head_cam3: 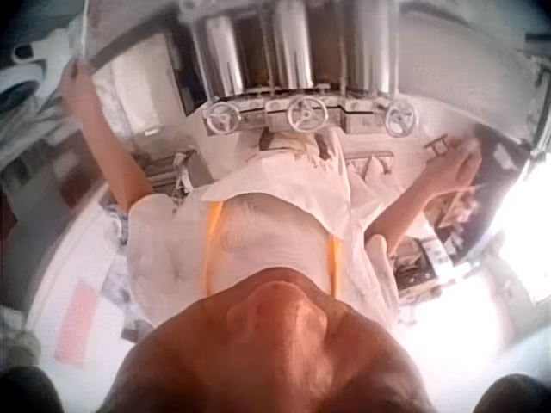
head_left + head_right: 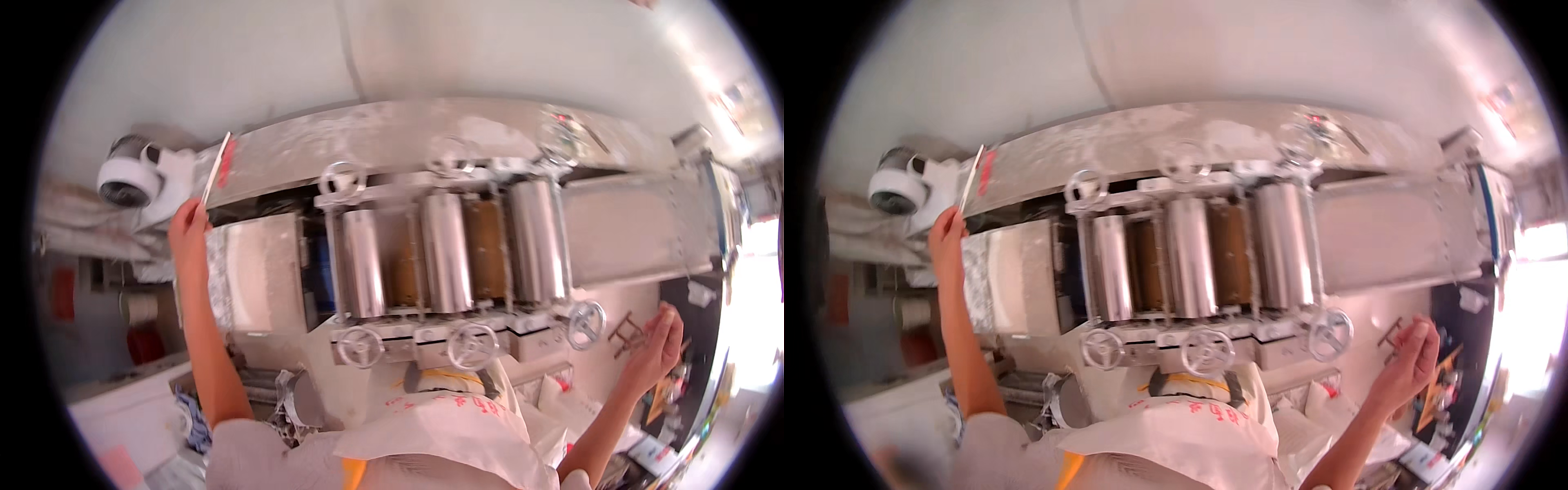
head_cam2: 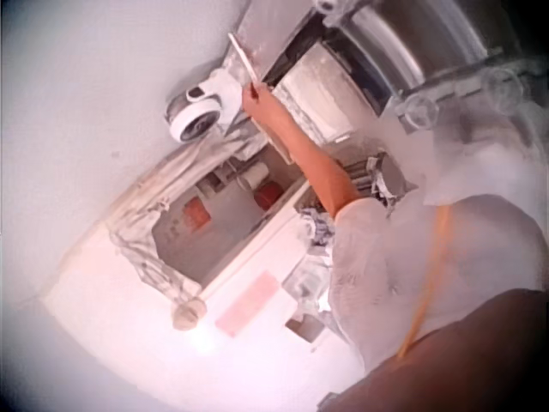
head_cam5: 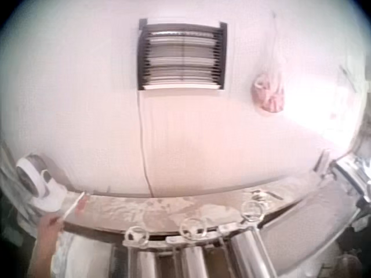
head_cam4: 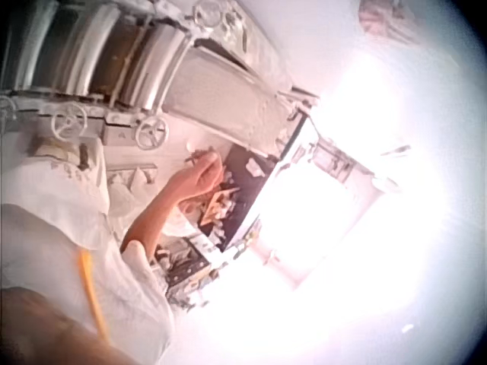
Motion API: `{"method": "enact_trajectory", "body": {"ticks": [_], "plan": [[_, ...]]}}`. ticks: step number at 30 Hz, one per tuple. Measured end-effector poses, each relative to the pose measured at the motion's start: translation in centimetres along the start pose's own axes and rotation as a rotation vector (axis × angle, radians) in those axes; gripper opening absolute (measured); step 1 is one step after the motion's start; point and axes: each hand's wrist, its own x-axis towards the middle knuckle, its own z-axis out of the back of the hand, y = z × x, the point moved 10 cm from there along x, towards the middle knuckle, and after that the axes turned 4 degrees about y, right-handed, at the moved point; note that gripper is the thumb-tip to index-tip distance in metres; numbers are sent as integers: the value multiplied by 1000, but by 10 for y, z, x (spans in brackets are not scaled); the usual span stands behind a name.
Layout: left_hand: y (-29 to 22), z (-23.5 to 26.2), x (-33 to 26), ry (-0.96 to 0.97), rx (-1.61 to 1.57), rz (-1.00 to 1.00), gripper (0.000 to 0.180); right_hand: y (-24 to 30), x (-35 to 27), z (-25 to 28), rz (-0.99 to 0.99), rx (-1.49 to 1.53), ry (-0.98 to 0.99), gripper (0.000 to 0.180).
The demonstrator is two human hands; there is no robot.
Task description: The person adjusts the rollers of a dough sheeter by turning the handwheels and uses a marker to write on the wheels. They also use a small metal tool to scrape or adjust parts of the machine.
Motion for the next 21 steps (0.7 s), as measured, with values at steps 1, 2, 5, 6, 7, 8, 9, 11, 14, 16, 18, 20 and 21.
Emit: {"method": "enact_trajectory", "body": {"ticks": [1, 2, 5, 6, 7, 8, 9, 11, 14, 16, 18, 20, 21], "plan": [[-66, -22, -40, 80, 31, -31, 22, 32, -3, -10, 66, 40, 56, 19], [-121, -46, -78, 142, 69, -79, 21, 61, -14, -26, 175, -38, 161, 18], [-266, -133, -189, 344, 145, -327, 16, 156, -42, -110, 544, -51, 685, 38], [-308, -161, -219, 426, 254, -560, 14, 173, -49, -129, 670, -57, 751, 50], [-331, -185, -244, 499, 242, -547, 12, 182, -52, -145, 809, -138, 808, 55], [-357, -203, -269, 541, 241, -592, 13, 181, -50, -151, 862, -136, 820, 51], [-378, -219, -291, 579, 239, -633, 14, 177, -49, -156, 920, -134, 833, 48], [-405, -245, -318, 689, 125, -653, 25, 160, -41, -157, 1001, -216, 918, 29], [-431, -294, -338, 660, -86, -646, 41, 119, -1, -144, 853, 18, 891, 20], [-422, -333, -345, 713, -172, -590, 51, 87, 30, -139, 462, 319, 938, 13], [-402, -373, -363, 917, -182, -449, 58, 46, 41, -143, -19, 576, 1050, 12], [-394, -395, -369, 974, -139, -352, 40, 25, 40, -152, -253, 689, 1151, 13], [-389, -400, -372, 919, -119, -370, 36, 15, 37, -157, -313, 746, 1203, 14]]}}
